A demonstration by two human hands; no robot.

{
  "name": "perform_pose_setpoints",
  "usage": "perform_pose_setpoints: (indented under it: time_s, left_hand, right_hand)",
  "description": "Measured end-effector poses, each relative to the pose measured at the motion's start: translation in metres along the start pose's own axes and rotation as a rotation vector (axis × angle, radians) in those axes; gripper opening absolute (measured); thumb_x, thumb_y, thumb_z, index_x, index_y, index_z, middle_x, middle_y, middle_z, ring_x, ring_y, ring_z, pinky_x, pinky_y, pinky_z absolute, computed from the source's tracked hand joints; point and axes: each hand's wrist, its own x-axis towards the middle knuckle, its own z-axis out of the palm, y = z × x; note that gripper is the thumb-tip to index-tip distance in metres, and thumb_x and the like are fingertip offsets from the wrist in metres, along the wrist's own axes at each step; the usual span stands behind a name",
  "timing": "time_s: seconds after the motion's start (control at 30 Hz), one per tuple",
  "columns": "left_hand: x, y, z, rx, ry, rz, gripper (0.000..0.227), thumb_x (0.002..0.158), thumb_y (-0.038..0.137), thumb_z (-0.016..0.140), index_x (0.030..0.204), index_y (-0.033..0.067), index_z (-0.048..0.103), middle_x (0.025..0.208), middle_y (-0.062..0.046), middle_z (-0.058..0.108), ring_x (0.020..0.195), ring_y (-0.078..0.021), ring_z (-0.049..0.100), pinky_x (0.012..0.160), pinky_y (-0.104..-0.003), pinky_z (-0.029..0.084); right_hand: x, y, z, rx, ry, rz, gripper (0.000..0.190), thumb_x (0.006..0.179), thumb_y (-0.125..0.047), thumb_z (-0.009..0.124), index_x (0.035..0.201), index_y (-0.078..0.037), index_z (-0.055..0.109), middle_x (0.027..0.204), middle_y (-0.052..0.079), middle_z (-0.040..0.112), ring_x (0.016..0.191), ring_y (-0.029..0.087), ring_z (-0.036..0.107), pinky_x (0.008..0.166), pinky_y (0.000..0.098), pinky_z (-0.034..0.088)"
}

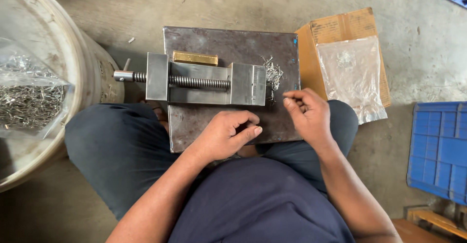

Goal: The person sits on the floor and assembles small metal pins by hand. They pick up individual pin components from a pile on a metal plate, insert them into a brass block held in a bench vise, and then remove the assembled units.

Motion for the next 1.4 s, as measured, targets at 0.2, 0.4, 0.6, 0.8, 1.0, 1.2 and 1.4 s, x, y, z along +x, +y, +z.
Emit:
perform_pose_setpoints:
  time_s: [0.2, 0.4, 0.6, 0.8, 1.0, 1.2, 1.4]
  left_hand:
    - [0.002, 0.004, 0.001, -0.010, -0.005, -0.045, 0.019, 0.094, 0.020, 0.071, 0.101, 0.0026, 0.070, 0.070, -0.007, 0.065, 0.059, -0.0132, 0.056, 0.057, -0.030, 0.048]
    - [0.001, 0.002, 0.003, -0.027, 0.005, -0.019, 0.018, 0.095, 0.020, 0.071, 0.100, 0.0022, 0.069, 0.072, -0.006, 0.065, 0.061, -0.0124, 0.057, 0.058, -0.030, 0.049]
    - [0.002, 0.001, 0.002, -0.019, 0.003, -0.007, 0.018, 0.095, 0.020, 0.071, 0.099, 0.0021, 0.069, 0.073, -0.006, 0.065, 0.062, -0.0133, 0.058, 0.059, -0.030, 0.049]
    - [0.001, 0.001, 0.002, -0.010, 0.001, 0.021, 0.018, 0.095, 0.020, 0.071, 0.100, 0.0026, 0.068, 0.072, -0.005, 0.065, 0.062, -0.0130, 0.059, 0.060, -0.029, 0.050]
    - [0.002, 0.002, 0.002, -0.017, -0.001, 0.021, 0.017, 0.095, 0.019, 0.071, 0.100, 0.0029, 0.068, 0.070, -0.004, 0.064, 0.061, -0.0125, 0.059, 0.059, -0.029, 0.050]
    - [0.000, 0.002, 0.001, -0.001, 0.014, 0.041, 0.018, 0.094, 0.019, 0.071, 0.100, 0.0025, 0.069, 0.071, -0.006, 0.065, 0.062, -0.0131, 0.060, 0.060, -0.029, 0.050]
    - [0.000, 0.002, 0.002, 0.042, 0.017, 0.043, 0.026, 0.094, 0.026, 0.071, 0.105, 0.0027, 0.071, 0.080, -0.011, 0.071, 0.069, -0.0214, 0.070, 0.065, -0.033, 0.054]
  right_hand:
    - [-0.006, -0.001, 0.007, -0.106, -0.005, -0.154, 0.013, 0.093, -0.009, 0.076, 0.105, -0.004, 0.073, 0.086, 0.005, 0.067, 0.070, 0.010, 0.064, 0.065, 0.0250, 0.051]
    - [-0.001, -0.015, 0.009, -0.282, -0.042, -0.135, 0.026, 0.082, -0.013, 0.081, 0.107, -0.010, 0.075, 0.083, 0.003, 0.066, 0.059, 0.015, 0.058, 0.056, 0.0299, 0.048]
    - [0.003, -0.016, 0.007, -0.336, -0.089, -0.139, 0.025, 0.085, -0.017, 0.080, 0.109, -0.013, 0.076, 0.085, 0.002, 0.066, 0.060, 0.015, 0.060, 0.058, 0.0312, 0.048]
    - [0.003, -0.021, 0.008, -0.329, -0.093, -0.085, 0.023, 0.083, -0.016, 0.080, 0.106, -0.012, 0.076, 0.085, 0.002, 0.067, 0.059, 0.016, 0.060, 0.057, 0.0316, 0.048]
    - [-0.001, -0.021, 0.010, -0.278, -0.035, -0.123, 0.013, 0.085, -0.012, 0.079, 0.097, -0.009, 0.075, 0.087, 0.003, 0.067, 0.066, 0.015, 0.065, 0.061, 0.0302, 0.050]
    - [-0.006, -0.016, 0.012, -0.253, -0.071, -0.117, 0.010, 0.088, -0.010, 0.079, 0.095, -0.006, 0.073, 0.088, 0.006, 0.064, 0.068, 0.015, 0.064, 0.062, 0.0291, 0.049]
    - [-0.020, -0.024, 0.003, -0.082, -0.055, -0.121, 0.010, 0.089, -0.006, 0.079, 0.094, -0.003, 0.071, 0.087, 0.005, 0.063, 0.066, 0.011, 0.055, 0.062, 0.0267, 0.046]
